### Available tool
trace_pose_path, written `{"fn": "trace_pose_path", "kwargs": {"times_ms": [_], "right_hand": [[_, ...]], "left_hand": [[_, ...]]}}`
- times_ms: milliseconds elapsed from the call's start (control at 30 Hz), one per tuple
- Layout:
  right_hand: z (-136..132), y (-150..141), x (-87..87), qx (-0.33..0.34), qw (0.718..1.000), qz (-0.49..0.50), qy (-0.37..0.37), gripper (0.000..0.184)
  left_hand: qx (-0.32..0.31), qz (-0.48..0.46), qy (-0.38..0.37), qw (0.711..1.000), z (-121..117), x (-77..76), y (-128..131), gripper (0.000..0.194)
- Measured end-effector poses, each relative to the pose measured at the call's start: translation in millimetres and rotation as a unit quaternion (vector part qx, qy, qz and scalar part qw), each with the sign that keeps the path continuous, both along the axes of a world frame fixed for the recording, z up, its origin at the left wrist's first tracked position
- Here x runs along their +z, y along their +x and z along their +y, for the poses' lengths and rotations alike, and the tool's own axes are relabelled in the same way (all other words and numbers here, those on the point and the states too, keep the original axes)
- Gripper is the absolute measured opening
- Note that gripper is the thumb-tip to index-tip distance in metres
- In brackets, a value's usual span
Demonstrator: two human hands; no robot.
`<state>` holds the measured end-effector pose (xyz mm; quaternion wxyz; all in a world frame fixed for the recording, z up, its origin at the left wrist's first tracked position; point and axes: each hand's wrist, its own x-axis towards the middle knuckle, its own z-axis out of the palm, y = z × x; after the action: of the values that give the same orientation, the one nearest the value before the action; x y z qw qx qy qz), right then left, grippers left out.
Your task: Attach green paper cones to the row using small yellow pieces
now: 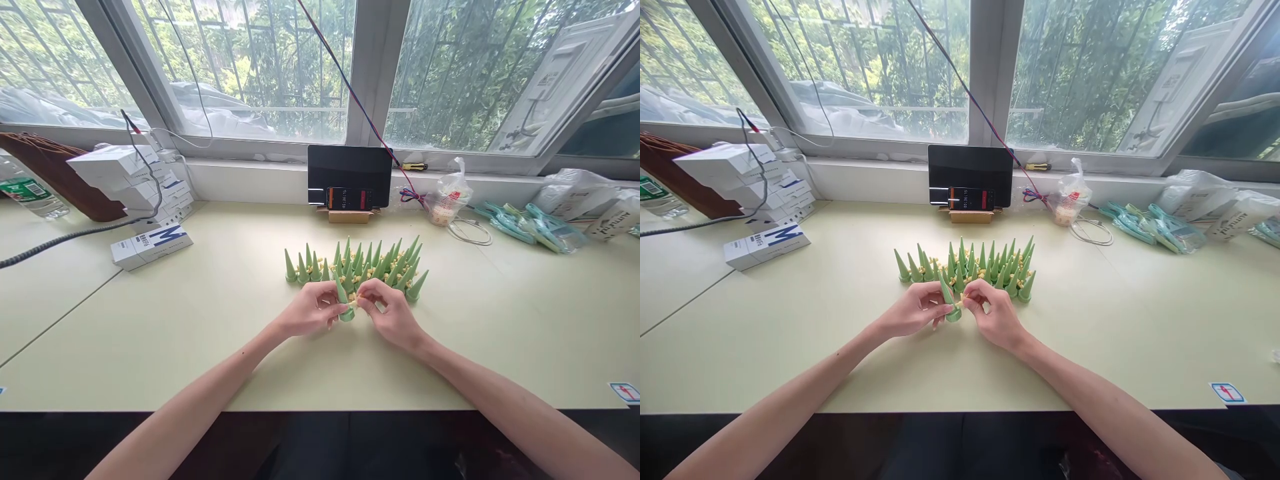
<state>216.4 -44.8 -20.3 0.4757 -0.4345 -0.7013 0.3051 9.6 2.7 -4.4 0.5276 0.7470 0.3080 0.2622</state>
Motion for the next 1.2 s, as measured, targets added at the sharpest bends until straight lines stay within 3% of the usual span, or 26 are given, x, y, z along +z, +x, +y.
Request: {"fn": "trace_pose_path", "kwargs": {"times_ms": [200, 500, 667, 967, 1067, 1200], "right_hand": [[-1.3, 0.8, 1.1, 0.001, 0.999, -0.030, -0.014, 0.012], [-0.2, 0.4, -3.7, 0.001, 0.999, -0.039, -0.031, 0.023], [0.4, 0.6, -5.2, -0.003, 0.999, -0.039, -0.037, 0.025], [1.4, 1.4, 2.1, -0.017, 0.997, -0.067, -0.022, 0.033], [3.0, 2.5, 1.2, -0.024, 0.997, -0.041, -0.061, 0.042], [7.8, 3.2, 0.3, 0.053, 0.974, 0.039, -0.218, 0.051]], "left_hand": [[0.012, 0.032, 0.116, 0.993, -1.9, -1.0, 2.8, 0.015], [-0.012, 0.060, 0.250, 0.966, -0.5, -6.3, 0.1, 0.017], [-0.010, 0.063, 0.264, 0.962, -0.5, -5.8, 0.3, 0.015], [0.025, 0.044, 0.216, 0.975, -1.0, 0.3, 1.6, 0.013], [0.029, 0.050, 0.254, 0.966, -0.7, -1.0, 0.2, 0.014], [0.004, 0.063, 0.339, 0.939, 0.4, -5.2, -1.9, 0.017]]}}
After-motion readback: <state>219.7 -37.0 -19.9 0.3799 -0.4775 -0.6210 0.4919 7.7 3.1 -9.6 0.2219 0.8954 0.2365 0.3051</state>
